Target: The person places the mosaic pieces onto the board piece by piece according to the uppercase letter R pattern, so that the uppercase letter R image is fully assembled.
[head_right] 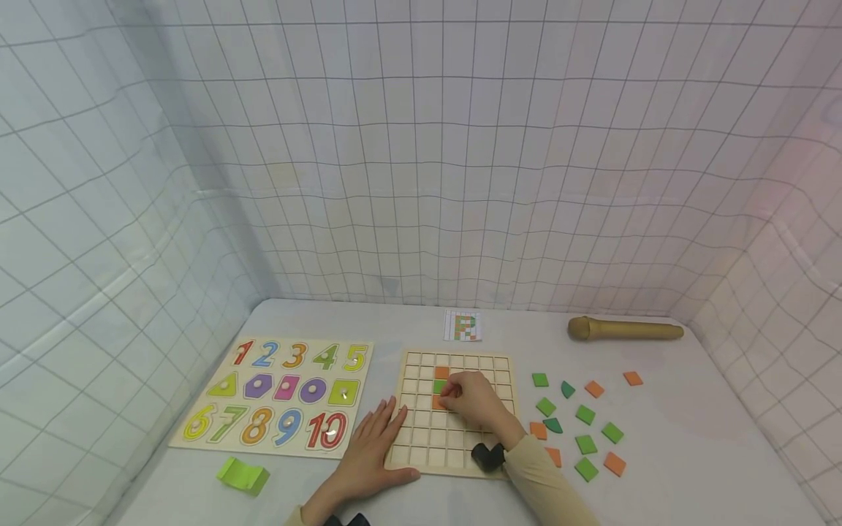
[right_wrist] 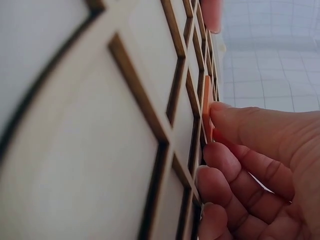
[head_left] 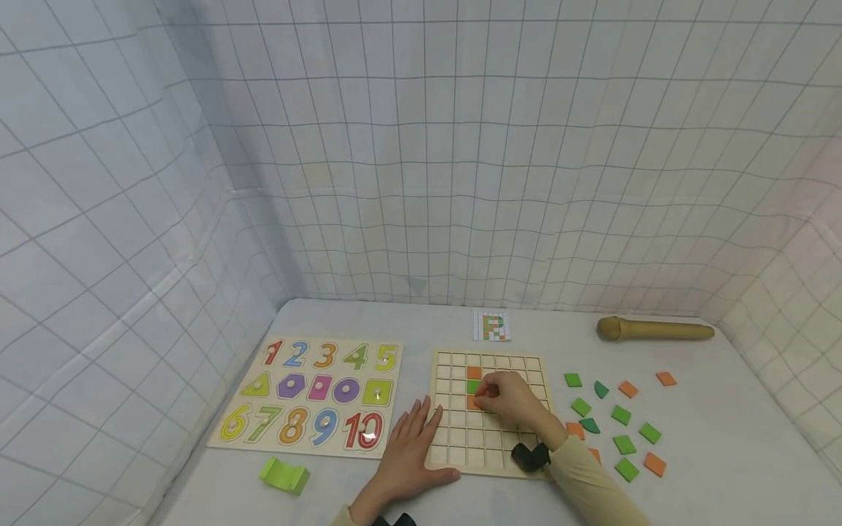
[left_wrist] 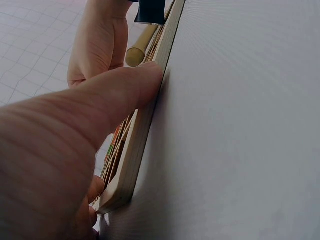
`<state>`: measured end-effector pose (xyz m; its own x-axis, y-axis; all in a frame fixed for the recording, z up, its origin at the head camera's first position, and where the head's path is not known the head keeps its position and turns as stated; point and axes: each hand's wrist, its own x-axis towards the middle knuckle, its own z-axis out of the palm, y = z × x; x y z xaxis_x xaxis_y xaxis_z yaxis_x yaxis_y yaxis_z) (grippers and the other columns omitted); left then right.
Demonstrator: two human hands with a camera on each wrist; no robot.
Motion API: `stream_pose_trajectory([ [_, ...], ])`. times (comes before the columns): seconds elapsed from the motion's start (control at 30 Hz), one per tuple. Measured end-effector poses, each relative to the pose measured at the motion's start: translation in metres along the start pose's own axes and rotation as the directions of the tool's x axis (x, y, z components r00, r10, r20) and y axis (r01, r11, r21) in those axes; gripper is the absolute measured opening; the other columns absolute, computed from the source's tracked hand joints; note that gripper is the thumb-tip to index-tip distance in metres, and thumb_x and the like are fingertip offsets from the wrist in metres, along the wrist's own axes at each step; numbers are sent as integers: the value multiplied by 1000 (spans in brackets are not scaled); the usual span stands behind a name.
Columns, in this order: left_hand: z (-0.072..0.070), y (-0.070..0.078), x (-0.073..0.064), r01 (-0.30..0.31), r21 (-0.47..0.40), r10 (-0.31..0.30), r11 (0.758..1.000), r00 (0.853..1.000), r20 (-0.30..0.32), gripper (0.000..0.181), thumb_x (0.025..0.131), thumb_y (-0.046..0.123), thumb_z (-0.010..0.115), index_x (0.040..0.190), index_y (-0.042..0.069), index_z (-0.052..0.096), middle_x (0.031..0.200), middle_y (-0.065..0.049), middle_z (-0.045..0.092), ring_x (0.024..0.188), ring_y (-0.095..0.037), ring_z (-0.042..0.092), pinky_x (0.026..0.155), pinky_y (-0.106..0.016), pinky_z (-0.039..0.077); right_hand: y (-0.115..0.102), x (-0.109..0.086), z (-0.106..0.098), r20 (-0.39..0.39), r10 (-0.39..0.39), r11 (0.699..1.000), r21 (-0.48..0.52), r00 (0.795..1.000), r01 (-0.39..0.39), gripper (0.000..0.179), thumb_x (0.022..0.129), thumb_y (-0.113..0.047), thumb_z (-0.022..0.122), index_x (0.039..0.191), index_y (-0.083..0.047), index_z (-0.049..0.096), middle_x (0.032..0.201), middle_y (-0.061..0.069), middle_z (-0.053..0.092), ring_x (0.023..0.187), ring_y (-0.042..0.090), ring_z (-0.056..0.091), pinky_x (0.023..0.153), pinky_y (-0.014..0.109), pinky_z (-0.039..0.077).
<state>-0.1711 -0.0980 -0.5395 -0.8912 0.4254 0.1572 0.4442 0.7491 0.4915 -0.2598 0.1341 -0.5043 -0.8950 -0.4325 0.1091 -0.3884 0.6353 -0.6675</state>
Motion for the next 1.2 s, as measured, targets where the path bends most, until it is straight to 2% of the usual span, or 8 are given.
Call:
stream_pose_trajectory([
  [0.17, 0, 1, 0, 6, 5, -6, 1000, 1000, 13, 97, 77, 65, 63, 147, 4, 33, 154, -18, 19, 141, -34, 13, 111, -51, 14, 2, -1, -1, 4, -15, 1000, 19, 1000, 15, 9, 83, -18, 75, 78, -17, 68, 68, -12, 55, 62, 7, 49, 56, 24, 43],
  [0.2, 1, -1, 0, 6, 12, -6, 1000, 1000, 9, 97, 77, 66, 62, 147, 4, 33, 154, -17, 19, 142, -33, 13, 113, -47, 9, 3, -2, -2, 4, -19, 999, 27, 1000, 19, 8, 83, -19, 75, 79, -17, 68, 69, -12, 56, 62, 8, 50, 56, 24, 44],
  [0.3, 2, -1, 0, 11, 1, -11, 1000, 1000, 13, 98, 77, 65, 62, 147, 5, 33, 155, -17, 18, 142, -32, 11, 113, -46, 8, 7, -3, -5, -18, -36, 999, 33, 999, 37, 8, 82, -23, 76, 80, -19, 69, 71, -14, 57, 64, 7, 52, 57, 25, 45],
  [0.53, 0, 1, -1, -2, 2, 2, 1000, 1000, -2, 97, 76, 63, 65, 146, 3, 35, 154, -19, 20, 141, -35, 14, 110, -51, 14, 19, -5, -23, -139, -27, 999, 23, 990, 30, 13, 82, -26, 76, 87, -15, 70, 75, -11, 59, 66, 7, 53, 58, 25, 46],
  [0.67, -3, 2, -1, 3, 2, -3, 1000, 1000, 10, 97, 77, 63, 64, 146, 3, 34, 154, -19, 20, 141, -35, 13, 111, -50, 14, 27, -8, -36, -238, -28, 999, 10, 971, 31, 17, 81, -23, 77, 90, -9, 71, 77, -8, 61, 66, 9, 53, 57, 25, 46],
  [0.93, -2, 2, -1, 9, 8, -9, 1000, 1000, 19, 97, 77, 64, 63, 146, 3, 34, 154, -18, 19, 141, -34, 13, 111, -50, 14, 43, -21, -66, -401, -4, 1000, -25, 916, -6, 23, 82, -22, 77, 97, -6, 71, 83, -1, 62, 71, 14, 55, 60, 28, 47],
  [1.1, -2, 2, 0, 8, -2, -8, 1000, 1000, 13, 97, 77, 63, 64, 146, 2, 35, 154, -19, 20, 141, -35, 13, 111, -51, 14, 54, -29, -81, -461, 15, 997, -58, 887, -47, 24, 82, -21, 76, 98, -4, 72, 87, 4, 64, 74, 19, 58, 62, 30, 48],
  [1.2, -1, 1, 0, 9, -1, -9, 1000, 1000, 11, 97, 77, 63, 64, 146, 2, 35, 154, -19, 20, 141, -34, 13, 111, -50, 14, 62, -33, -87, -469, 51, 994, -61, 882, -90, 25, 83, -23, 76, 99, -5, 72, 89, 6, 65, 78, 21, 58, 64, 31, 48],
])
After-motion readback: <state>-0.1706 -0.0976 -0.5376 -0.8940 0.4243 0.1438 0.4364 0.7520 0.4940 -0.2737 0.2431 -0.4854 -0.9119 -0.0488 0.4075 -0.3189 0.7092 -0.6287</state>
